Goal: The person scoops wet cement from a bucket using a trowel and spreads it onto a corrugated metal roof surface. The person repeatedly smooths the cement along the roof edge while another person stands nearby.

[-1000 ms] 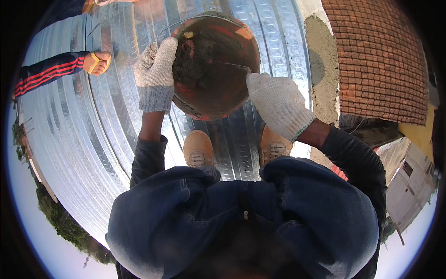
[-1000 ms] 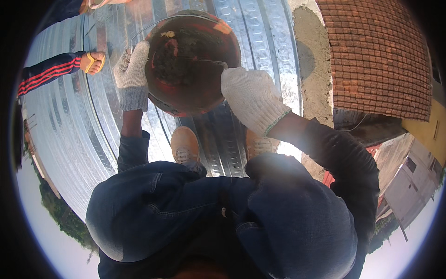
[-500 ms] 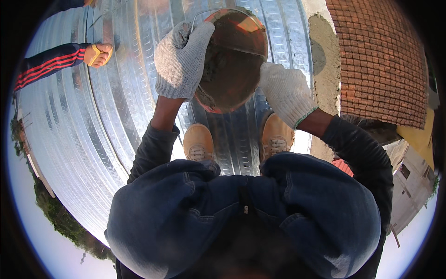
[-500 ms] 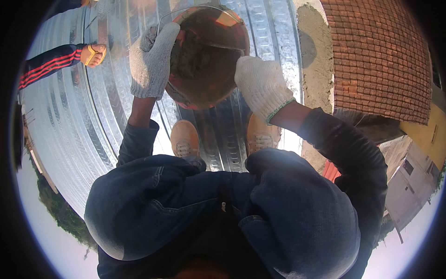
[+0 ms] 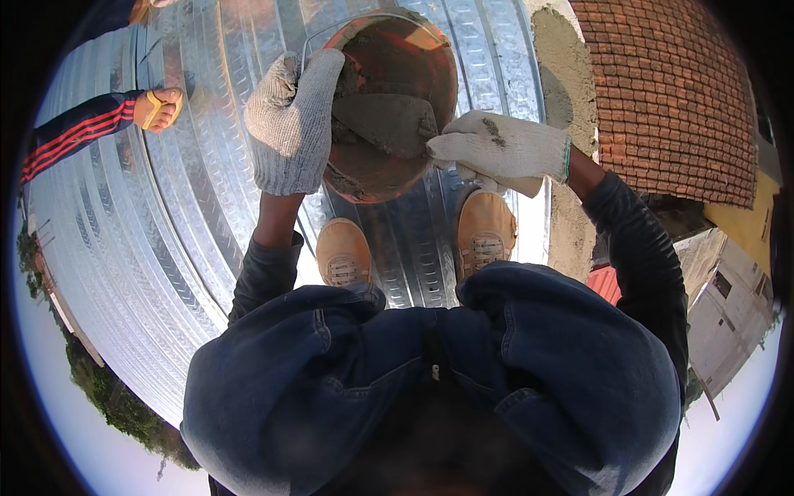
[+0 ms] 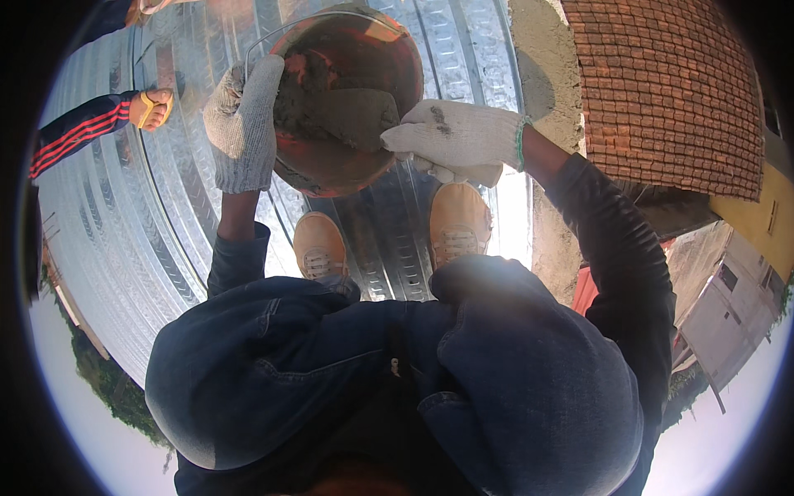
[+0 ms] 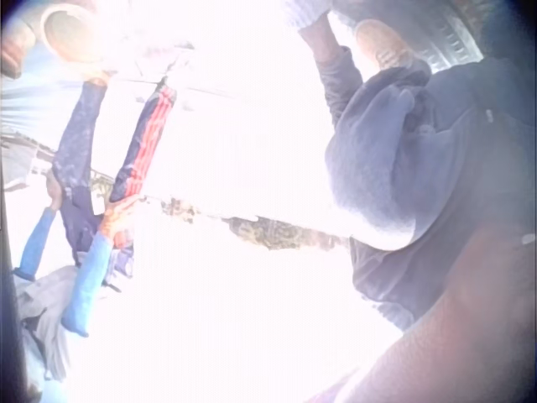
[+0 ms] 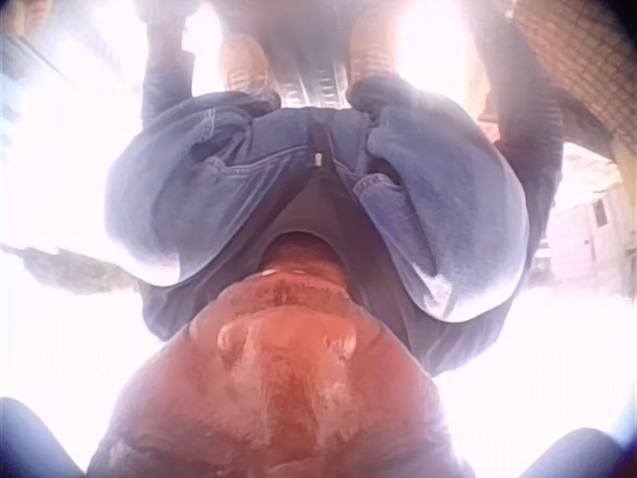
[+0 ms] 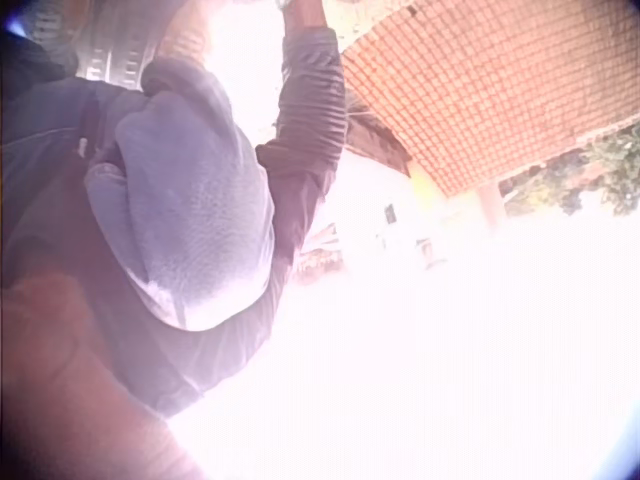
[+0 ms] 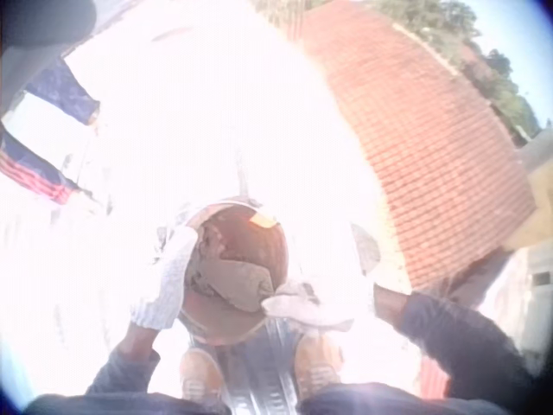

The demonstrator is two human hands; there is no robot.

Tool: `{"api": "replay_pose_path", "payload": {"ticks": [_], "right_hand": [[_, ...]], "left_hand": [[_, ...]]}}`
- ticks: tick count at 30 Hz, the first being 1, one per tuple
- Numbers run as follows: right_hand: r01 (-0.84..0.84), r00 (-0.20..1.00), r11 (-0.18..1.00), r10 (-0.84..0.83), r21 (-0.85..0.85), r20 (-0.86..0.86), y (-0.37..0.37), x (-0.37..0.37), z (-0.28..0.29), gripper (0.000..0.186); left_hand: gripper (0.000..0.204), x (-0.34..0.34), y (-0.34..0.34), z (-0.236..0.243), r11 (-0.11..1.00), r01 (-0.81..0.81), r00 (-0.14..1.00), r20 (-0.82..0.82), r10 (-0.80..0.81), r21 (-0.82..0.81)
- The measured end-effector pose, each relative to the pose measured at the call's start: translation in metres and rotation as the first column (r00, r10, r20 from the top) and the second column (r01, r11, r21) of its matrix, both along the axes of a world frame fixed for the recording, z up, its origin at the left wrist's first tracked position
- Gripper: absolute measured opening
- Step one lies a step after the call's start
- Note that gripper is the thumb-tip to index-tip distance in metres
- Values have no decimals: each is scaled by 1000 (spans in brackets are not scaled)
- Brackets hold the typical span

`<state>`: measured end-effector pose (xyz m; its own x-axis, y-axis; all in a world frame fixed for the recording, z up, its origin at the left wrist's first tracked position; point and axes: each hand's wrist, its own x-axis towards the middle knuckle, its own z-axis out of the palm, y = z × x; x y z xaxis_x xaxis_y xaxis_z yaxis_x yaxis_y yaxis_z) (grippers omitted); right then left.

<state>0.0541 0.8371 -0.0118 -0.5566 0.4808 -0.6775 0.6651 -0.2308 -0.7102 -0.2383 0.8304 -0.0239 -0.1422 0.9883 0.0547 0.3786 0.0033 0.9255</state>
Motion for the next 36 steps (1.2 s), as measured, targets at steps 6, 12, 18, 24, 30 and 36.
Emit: {"api": "replay_pose_path", "payload": {"ticks": [6,12,18,24,30,36], "right_hand": [[-235,971,827,173,511,167,4,25,-17,48],[-399,912,707,241,584,331,21,20,3,39],[-498,859,628,265,598,437,-20,-18,-2,23],[-451,889,716,310,533,336,-55,-19,3,32],[-101,978,921,160,377,-130,-65,0,-3,37],[27,982,958,28,286,-186,-78,16,-11,44]], "left_hand": [[20,-3,-15,2,999,23,998,-58,-21,35],[19,-4,-15,0,999,16,995,-94,-12,45],[16,-12,-11,-13,993,59,998,-8,-58,106],[14,-17,-12,-24,986,21,998,-56,-11,166],[18,-26,-9,-19,997,42,998,-40,-39,61],[13,-22,-9,-17,998,-40,994,106,36,42]]}}
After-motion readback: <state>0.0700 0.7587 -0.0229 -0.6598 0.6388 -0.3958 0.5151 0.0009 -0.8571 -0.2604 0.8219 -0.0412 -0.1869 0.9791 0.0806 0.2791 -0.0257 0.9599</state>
